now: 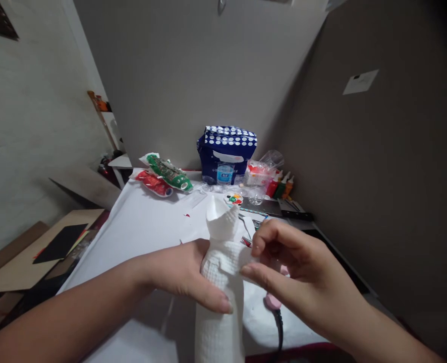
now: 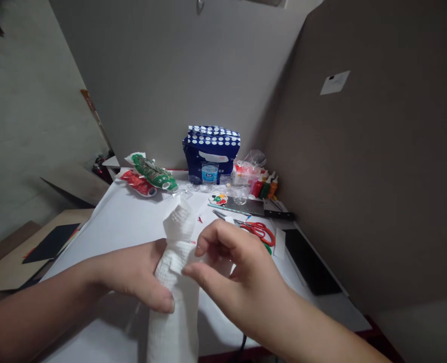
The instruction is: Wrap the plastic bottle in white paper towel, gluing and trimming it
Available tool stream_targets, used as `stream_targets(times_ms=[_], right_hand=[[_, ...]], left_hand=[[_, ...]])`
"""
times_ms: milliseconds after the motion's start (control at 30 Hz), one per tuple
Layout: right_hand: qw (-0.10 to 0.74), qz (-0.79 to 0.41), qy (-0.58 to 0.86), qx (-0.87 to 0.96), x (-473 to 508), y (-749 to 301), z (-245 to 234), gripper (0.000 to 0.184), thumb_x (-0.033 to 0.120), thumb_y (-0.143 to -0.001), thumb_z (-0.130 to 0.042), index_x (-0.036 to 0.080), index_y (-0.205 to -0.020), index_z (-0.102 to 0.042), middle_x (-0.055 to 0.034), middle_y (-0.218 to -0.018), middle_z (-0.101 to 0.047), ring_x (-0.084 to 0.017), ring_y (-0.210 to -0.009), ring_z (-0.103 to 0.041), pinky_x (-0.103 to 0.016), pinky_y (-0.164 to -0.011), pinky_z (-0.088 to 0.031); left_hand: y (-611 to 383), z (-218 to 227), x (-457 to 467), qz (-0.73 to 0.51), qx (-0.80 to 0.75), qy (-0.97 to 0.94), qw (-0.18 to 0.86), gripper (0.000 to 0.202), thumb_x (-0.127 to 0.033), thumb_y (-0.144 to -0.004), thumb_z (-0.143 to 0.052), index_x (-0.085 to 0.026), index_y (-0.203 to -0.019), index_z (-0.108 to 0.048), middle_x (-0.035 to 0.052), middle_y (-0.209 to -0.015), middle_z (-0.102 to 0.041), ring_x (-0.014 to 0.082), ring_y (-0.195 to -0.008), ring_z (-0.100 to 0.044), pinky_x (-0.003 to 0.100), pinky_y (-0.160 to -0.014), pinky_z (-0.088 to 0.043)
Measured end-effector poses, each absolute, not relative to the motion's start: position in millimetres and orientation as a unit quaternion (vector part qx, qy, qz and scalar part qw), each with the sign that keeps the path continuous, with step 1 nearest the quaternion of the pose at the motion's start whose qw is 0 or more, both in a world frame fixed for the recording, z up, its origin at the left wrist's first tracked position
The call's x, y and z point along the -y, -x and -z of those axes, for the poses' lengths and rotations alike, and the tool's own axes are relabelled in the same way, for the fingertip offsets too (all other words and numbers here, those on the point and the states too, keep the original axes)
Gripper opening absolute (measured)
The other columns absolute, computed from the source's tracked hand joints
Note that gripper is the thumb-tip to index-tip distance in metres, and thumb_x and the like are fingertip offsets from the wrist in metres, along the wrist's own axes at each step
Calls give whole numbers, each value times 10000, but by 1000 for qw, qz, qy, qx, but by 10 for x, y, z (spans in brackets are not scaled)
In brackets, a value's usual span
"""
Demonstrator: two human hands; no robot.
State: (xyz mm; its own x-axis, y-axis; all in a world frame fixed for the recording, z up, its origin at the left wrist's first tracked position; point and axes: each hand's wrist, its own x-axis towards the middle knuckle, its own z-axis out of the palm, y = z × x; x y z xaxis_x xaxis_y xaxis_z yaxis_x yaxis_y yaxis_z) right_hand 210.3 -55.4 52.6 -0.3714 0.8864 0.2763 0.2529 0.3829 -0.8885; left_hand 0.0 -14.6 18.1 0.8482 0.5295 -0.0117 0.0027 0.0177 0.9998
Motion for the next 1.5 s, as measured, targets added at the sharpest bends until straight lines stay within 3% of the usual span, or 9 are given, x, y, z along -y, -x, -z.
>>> stream_targets(times_ms=[100, 200, 433, 600, 767, 1133, 1500], right_hand=[[399, -379, 401, 732, 523, -2123, -471, 189, 137, -798, -671, 221, -843, -508, 31, -807, -511, -74, -595, -482, -182, -481, -432], [371, -447, 404, 707, 475, -2167, -445, 251, 158, -806, -685, 245, -930, -485, 30, -880, -511, -48, -548, -468, -168, -436, -430], [334, -588, 404, 616, 341, -2138, -418, 470, 250, -706, -810, 300, -979, -430, 46, -845, -564, -75, -503, -467, -146, -298, -393], [332, -615, 395, 596, 323, -2138, -414, 421, 275, -760, -767, 279, -1009, -427, 40, -814, -577, -47, -420, -461, -147, -275, -394], [318, -630, 385, 595, 307, -2162, -411, 421, 267, -765, -766, 296, -998, -417, 54, -780, -586, -57, -408, -473, -169, -287, -439], [307, -610, 404, 608, 271, -2146, -371, 400, 249, -771, -752, 309, -984, -419, 55, -825, -581, -65, -458, -464, -196, -309, -501], [311, -600, 401, 619, 275, -2119, -370, 379, 224, -786, -729, 312, -972, -411, 73, -819, -599, -58, -426, -449, -164, -271, -445]], left_hand=[[-12, -179, 153, -202, -211, -673, 680, 496, -194, -713, -778, -204, -1188, -636, 38, -1044, -698, 251, -1019, -627, 352, -897, -495], [-14, -172, 165, -193, -227, -668, 682, 569, -237, -700, -803, -202, -1232, -603, 47, -1071, -693, 249, -1023, -631, 345, -881, -505], [-35, -189, 183, -204, -250, -676, 662, 560, -231, -694, -800, -210, -1219, -606, 28, -980, -699, 240, -963, -635, 362, -861, -510], [-42, -210, 193, -207, -254, -669, 666, 658, -222, -687, -807, -229, -1292, -550, 22, -955, -706, 237, -949, -634, 398, -888, -508], [-36, -206, 206, -202, -248, -658, 681, 554, -242, -678, -812, -199, -1194, -615, 46, -998, -701, 258, -974, -636, 417, -891, -508], [-35, -228, 211, -202, -236, -670, 674, 542, -215, -708, -786, -207, -1219, -604, 36, -1032, -690, 251, -1006, -623, 377, -885, -504], [-21, -188, 195, -215, -235, -699, 640, 680, -284, -694, -799, -222, -1314, -529, 68, -1193, -632, 250, -1046, -601, 359, -885, -497]])
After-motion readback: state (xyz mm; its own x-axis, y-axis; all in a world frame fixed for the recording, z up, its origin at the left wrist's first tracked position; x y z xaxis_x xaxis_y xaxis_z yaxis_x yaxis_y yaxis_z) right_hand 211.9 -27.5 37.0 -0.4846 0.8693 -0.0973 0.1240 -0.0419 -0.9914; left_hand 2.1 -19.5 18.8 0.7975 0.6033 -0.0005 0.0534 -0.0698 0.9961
